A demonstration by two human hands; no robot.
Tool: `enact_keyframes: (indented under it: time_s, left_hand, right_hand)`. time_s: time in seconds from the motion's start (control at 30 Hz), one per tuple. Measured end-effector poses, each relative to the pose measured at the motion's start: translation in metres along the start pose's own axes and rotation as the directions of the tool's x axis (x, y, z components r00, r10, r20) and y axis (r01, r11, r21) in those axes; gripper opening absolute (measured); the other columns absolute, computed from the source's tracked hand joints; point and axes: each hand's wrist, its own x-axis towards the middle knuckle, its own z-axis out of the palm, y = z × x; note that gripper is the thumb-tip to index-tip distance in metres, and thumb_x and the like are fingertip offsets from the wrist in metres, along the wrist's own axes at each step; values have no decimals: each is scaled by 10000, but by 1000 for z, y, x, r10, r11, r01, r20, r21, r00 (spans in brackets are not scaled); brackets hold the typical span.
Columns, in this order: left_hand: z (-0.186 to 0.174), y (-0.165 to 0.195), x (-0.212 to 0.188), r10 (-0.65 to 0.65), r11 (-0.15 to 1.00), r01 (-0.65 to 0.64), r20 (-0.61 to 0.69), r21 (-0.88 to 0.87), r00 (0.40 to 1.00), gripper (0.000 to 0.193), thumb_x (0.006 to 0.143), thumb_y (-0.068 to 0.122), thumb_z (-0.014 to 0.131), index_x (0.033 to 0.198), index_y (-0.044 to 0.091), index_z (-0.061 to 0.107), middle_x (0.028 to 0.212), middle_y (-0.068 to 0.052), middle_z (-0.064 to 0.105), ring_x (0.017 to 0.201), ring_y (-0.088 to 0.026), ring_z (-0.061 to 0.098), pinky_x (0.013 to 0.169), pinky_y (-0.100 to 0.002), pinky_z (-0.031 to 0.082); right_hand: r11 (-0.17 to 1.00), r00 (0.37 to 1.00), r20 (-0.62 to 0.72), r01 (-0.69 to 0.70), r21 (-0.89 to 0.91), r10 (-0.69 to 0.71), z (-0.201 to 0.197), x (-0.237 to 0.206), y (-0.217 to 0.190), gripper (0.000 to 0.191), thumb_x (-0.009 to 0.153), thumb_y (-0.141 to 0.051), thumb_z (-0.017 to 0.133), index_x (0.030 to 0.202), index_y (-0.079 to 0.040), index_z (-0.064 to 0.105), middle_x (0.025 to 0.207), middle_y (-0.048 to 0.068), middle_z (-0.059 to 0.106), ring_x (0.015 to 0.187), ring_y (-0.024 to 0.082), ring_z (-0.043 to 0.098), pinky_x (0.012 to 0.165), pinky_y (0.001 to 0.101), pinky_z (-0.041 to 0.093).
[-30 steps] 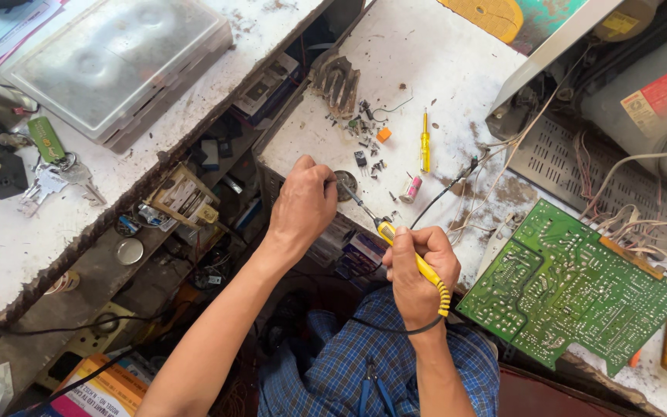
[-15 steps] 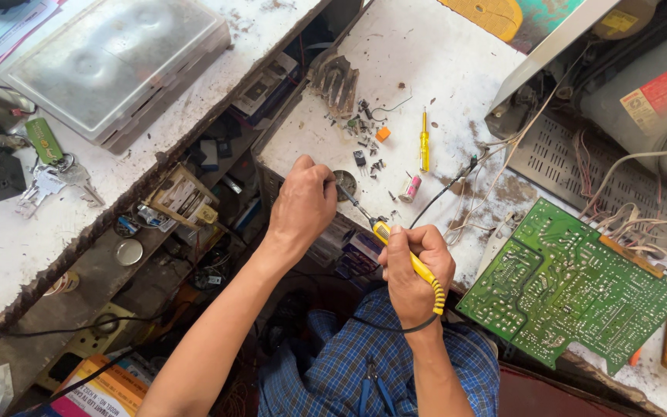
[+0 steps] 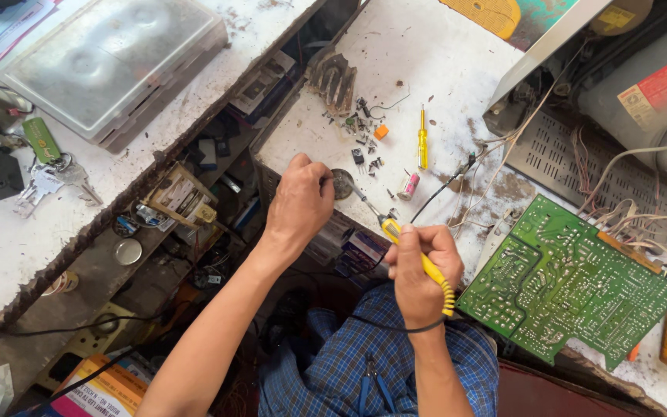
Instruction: The person sits on the floor at a cluttered repair bench, picks a component from a parts box, trims it with pliers, and solders it onto a green circuit board resting on the bench using a soldering iron. They then hold a magnifying glass in one hand and probe the board's solder joints with the iron tip to inspect the work.
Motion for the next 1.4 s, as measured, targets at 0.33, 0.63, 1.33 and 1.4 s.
enact_keyframes:
  time_s: [0.33, 0.63, 1.33, 1.4]
  left_hand:
    - [-18, 5, -21, 72, 985, -101, -204, -136, 976, 141, 910, -22, 671, 1050, -21, 686, 954, -181, 650, 878, -343, 665, 786, -409, 532]
    - [-14, 24, -92, -149, 951, 127, -60, -282, 987, 47, 990, 9, 660, 1030, -1, 682, 967, -93, 630, 755, -143, 670, 665, -275, 527]
    - [84, 85, -213, -203, 718, 372, 334, -589, 920, 79, 1079, -13, 650, 1097, -87, 632, 929, -140, 731, 780, -107, 698, 763, -215, 569]
    - [96, 95, -220, -201, 722, 385, 358, -576, 912, 95, 1055, -9, 654, 1117, -80, 641, 945, -142, 733, 803, -121, 702, 752, -217, 571]
  right_hand:
    - [771, 995, 54, -100, 629, 85, -103, -29, 1, 175, 1035, -96, 597, 1162, 6, 661, 856, 156, 653, 681, 204, 573, 528, 243, 410]
    - [941, 984, -150, 139, 310, -96, -208, -110, -3, 158, 988, -67, 616, 1109, 31, 649, 817, 258, 687, 603, 299, 676, 460, 291, 498]
    - [925, 676, -693, 379, 34, -252, -409, -189, -26, 133, 1069, -136, 623, 1087, -7, 597, 807, 183, 653, 604, 218, 579, 526, 273, 439]
    - [953, 670, -690, 288, -98, -274, -420, -190, -20, 94, 1066, -89, 622, 1080, 1, 599, 858, 179, 684, 624, 201, 602, 521, 253, 436]
